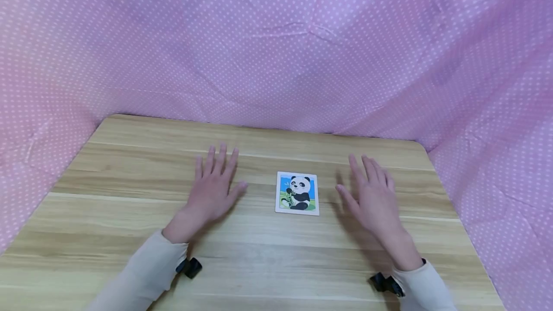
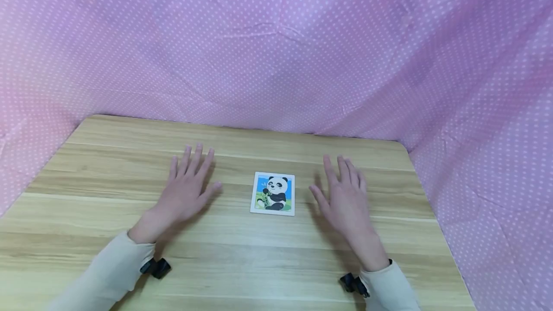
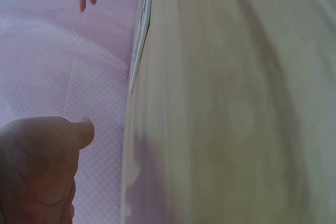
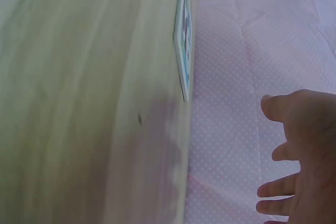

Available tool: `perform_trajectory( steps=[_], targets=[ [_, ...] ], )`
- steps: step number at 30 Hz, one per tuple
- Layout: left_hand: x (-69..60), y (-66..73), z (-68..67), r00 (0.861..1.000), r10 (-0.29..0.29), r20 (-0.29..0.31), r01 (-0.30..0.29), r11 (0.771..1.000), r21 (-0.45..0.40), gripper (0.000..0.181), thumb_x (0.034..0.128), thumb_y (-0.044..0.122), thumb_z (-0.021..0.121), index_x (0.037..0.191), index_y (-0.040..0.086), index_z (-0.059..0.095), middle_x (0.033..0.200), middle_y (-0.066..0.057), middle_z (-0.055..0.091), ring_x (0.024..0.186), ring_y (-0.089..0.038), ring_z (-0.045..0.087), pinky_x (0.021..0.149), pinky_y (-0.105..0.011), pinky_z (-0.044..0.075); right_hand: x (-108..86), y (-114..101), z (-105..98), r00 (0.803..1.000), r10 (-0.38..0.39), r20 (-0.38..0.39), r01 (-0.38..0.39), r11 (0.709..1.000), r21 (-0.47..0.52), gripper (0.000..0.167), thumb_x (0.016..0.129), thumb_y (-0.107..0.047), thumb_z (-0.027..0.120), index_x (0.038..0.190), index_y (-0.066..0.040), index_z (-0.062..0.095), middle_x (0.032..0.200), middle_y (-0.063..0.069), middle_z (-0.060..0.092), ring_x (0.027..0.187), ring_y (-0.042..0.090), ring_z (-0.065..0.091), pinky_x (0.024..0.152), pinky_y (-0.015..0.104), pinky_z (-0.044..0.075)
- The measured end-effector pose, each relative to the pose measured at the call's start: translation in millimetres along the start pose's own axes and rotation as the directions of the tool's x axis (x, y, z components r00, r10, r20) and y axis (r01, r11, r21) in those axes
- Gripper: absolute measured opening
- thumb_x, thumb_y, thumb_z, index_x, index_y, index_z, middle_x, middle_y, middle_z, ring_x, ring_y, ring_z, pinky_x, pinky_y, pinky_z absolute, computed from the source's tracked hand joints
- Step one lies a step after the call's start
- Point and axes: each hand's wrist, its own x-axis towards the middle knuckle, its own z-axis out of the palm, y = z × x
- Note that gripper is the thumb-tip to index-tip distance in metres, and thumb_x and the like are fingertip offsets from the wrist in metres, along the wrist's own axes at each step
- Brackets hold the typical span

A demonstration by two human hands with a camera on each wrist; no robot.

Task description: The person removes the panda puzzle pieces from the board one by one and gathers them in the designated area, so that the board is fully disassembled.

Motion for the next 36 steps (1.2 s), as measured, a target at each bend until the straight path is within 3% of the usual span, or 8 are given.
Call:
perform_trajectory(
  steps=[5,8,14,20,23,29,36],
  targets=[
    [0.2,7.1,6.5,0.999,0.031,-0.020,-0.032,0.999,-0.039,0.084,0.1144,0.048,0.053,0.177,0.004,0.018,0.182,-0.028,0.004,0.168,-0.054,-0.002,0.132,-0.074,-0.005,3.9,-7.6,7.8,0.999,-0.019,-0.044,0.021,0.998,0.052,0.079,0.103,-0.034,0.077,0.166,0.001,0.045,0.159,0.037,0.050,0.144,0.058,0.049,0.120,0.075,0.036],
    [0.5,8.7,12.1,0.998,0.054,-0.028,-0.056,0.996,-0.063,0.084,0.1137,0.048,0.054,0.177,0.004,0.020,0.183,-0.027,0.005,0.168,-0.054,-0.001,0.133,-0.074,-0.005,7.2,-14.2,12.8,0.998,-0.034,-0.059,0.042,0.990,0.138,0.077,0.102,-0.027,0.080,0.164,0.003,0.047,0.154,0.036,0.054,0.140,0.057,0.053,0.119,0.073,0.041],
    [1.0,12.9,21.2,0.995,0.094,-0.030,-0.097,0.991,-0.095,0.083,0.1137,0.047,0.054,0.177,0.004,0.021,0.183,-0.027,0.005,0.168,-0.053,-0.001,0.134,-0.072,-0.005,11.1,-28.5,22.8,0.999,-0.040,-0.028,0.046,0.962,0.269,0.076,0.101,-0.021,0.083,0.165,0.002,0.048,0.151,0.032,0.056,0.136,0.050,0.058,0.116,0.067,0.050],
    [-0.7,19.4,26.5,0.995,0.100,-0.026,-0.102,0.988,-0.114,0.082,0.1136,0.046,0.056,0.176,0.003,0.023,0.183,-0.026,0.006,0.169,-0.052,0.001,0.134,-0.071,-0.004,11.3,-36.0,30.9,0.999,-0.023,-0.049,0.037,0.946,0.323,0.069,0.098,-0.018,0.086,0.157,0.003,0.058,0.141,0.025,0.063,0.109,0.039,0.071,0.093,0.056,0.062],
    [-1.2,22.3,29.2,0.993,0.115,-0.038,-0.119,0.986,-0.118,0.081,0.1135,0.043,0.057,0.175,0.001,0.025,0.183,-0.026,0.010,0.169,-0.052,0.003,0.134,-0.072,-0.003,12.5,-37.7,35.1,0.999,0.006,-0.043,0.010,0.934,0.358,0.063,0.096,-0.014,0.088,0.152,0.002,0.064,0.134,0.022,0.066,0.095,0.031,0.072,0.081,0.047,0.062],
    [1.9,27.3,36.0,0.989,0.144,-0.024,-0.146,0.978,-0.147,0.081,0.1137,0.042,0.057,0.175,0.001,0.024,0.183,-0.023,0.013,0.170,-0.048,0.003,0.135,-0.069,-0.005,15.7,-39.2,43.4,0.996,0.085,0.026,-0.088,0.907,0.413,0.052,0.095,-0.010,0.088,0.143,-0.001,0.071,0.121,0.015,0.067,0.081,0.020,0.066,0.073,0.032,0.058],
    [3.5,35.0,48.6,0.982,0.183,-0.046,-0.189,0.952,-0.239,0.077,0.1150,0.041,0.054,0.174,0.000,0.026,0.182,-0.019,0.019,0.171,-0.041,0.007,0.137,-0.063,-0.006,20.1,-43.9,52.6,0.990,0.116,0.075,-0.137,0.887,0.441,0.048,0.095,-0.011,0.089,0.140,-0.003,0.073,0.115,0.012,0.065,0.079,0.016,0.061,0.069,0.027,0.053]
  ],
)
